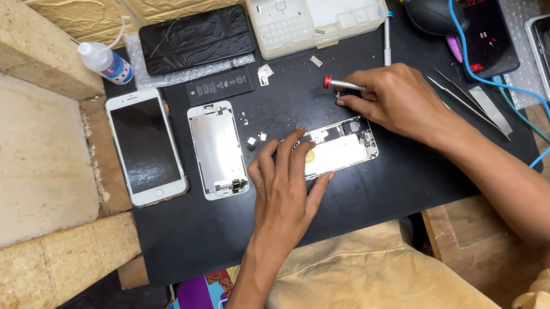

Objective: Removing internal screws and components from a smartphone using a precision screwdriver at a repair bench.

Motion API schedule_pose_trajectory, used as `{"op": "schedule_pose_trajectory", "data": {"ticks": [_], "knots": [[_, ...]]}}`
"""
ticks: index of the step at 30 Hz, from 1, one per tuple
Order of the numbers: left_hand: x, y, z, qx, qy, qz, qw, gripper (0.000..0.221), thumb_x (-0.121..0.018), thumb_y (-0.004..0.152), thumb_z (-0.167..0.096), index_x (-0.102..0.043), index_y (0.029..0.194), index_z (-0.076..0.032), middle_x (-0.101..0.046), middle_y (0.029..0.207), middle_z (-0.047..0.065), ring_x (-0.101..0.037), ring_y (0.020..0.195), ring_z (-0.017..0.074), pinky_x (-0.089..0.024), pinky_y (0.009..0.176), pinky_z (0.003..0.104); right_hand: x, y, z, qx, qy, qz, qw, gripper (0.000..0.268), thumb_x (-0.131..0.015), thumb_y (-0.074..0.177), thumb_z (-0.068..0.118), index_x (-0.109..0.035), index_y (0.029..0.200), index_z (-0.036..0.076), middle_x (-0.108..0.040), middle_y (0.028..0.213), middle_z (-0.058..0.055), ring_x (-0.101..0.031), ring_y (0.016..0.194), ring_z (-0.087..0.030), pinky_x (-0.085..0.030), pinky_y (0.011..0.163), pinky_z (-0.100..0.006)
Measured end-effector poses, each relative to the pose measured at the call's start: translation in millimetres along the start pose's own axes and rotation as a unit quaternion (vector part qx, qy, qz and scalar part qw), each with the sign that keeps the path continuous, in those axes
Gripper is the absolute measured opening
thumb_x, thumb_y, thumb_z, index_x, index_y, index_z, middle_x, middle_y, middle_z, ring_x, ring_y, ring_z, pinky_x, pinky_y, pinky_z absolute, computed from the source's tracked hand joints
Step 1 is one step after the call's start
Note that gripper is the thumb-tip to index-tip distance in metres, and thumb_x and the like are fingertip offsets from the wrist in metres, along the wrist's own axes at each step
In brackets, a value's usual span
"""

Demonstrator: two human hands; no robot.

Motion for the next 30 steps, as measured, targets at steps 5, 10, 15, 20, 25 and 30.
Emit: {"op": "schedule_pose_trajectory", "data": {"ticks": [5, 10, 15, 20, 25, 30], "knots": [[0.8, 0.2, -0.5, 0.002, -0.007, 0.005, 1.000, 0.046, -0.071, 0.096, -0.033, -0.053, 0.130, -0.007, -0.052, 0.139, 0.015, -0.042, 0.125, 0.0361, -0.030, 0.100, 0.051, 4.6, 6.8, 4.4, 0.003, 0.030, 0.028, 0.999, 0.016, -0.076, 0.091, 0.011, -0.079, 0.106, 0.010, -0.049, 0.051, -0.005, -0.056, 0.050, -0.027, -0.049, 0.055, -0.040], [0.6, 0.9, -0.7, 0.006, -0.018, 0.016, 1.000, 0.045, -0.070, 0.097, -0.032, -0.053, 0.130, -0.007, -0.051, 0.140, 0.015, -0.040, 0.126, 0.0368, -0.029, 0.100, 0.051, 18.5, -2.6, 14.7, -0.022, 0.129, 0.057, 0.990, 0.011, -0.074, 0.091, 0.011, -0.077, 0.101, 0.008, -0.042, 0.051, -0.003, -0.048, 0.051, -0.019, -0.046, 0.056, -0.035], [-0.3, 2.5, -1.6, 0.011, -0.021, 0.024, 0.999, 0.044, -0.069, 0.098, -0.031, -0.053, 0.131, -0.006, -0.051, 0.139, 0.015, -0.040, 0.127, 0.0369, -0.027, 0.101, 0.052, 20.1, -25.8, 2.6, -0.084, 0.147, 0.154, 0.973, 0.008, -0.078, 0.082, 0.011, -0.079, 0.082, 0.003, -0.042, 0.047, -0.006, -0.045, 0.051, -0.021, -0.047, 0.053, -0.038], [-1.5, 2.3, -0.8, 0.013, -0.022, 0.028, 0.999, 0.045, -0.070, 0.098, -0.031, -0.052, 0.131, -0.007, -0.051, 0.138, 0.015, -0.040, 0.127, 0.0362, -0.027, 0.101, 0.052, 16.6, -30.0, 9.2, -0.109, 0.136, 0.193, 0.965, 0.009, -0.078, 0.083, 0.015, -0.083, 0.086, 0.008, -0.040, 0.045, -0.003, -0.046, 0.046, -0.019, -0.048, 0.053, -0.035], [-0.1, 2.6, -1.9, 0.015, -0.020, 0.025, 0.999, 0.046, -0.071, 0.097, -0.031, -0.052, 0.131, -0.007, -0.051, 0.138, 0.015, -0.040, 0.127, 0.0368, -0.028, 0.101, 0.053, 11.2, -33.2, 1.8, -0.113, 0.137, 0.182, 0.967, 0.010, -0.079, 0.083, 0.013, -0.083, 0.089, 0.006, -0.040, 0.045, -0.004, -0.047, 0.046, -0.019, -0.047, 0.052, -0.035], [0.4, 3.1, -2.1, 0.016, -0.028, 0.022, 0.999, 0.046, -0.071, 0.097, -0.030, -0.053, 0.131, -0.006, -0.052, 0.138, 0.016, -0.040, 0.126, 0.0370, -0.028, 0.101, 0.053, 9.8, -36.5, -4.9, -0.100, 0.144, 0.150, 0.973, 0.016, -0.081, 0.080, 0.012, -0.082, 0.095, 0.007, -0.040, 0.047, -0.005, -0.046, 0.046, -0.019, -0.046, 0.051, -0.034]]}}
Point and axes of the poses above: each hand's wrist, its own y-axis towards the middle knuckle, its own x-axis out of the back of the hand, z = x × y, the point moved 7 cm from there along y, towards the middle knuckle
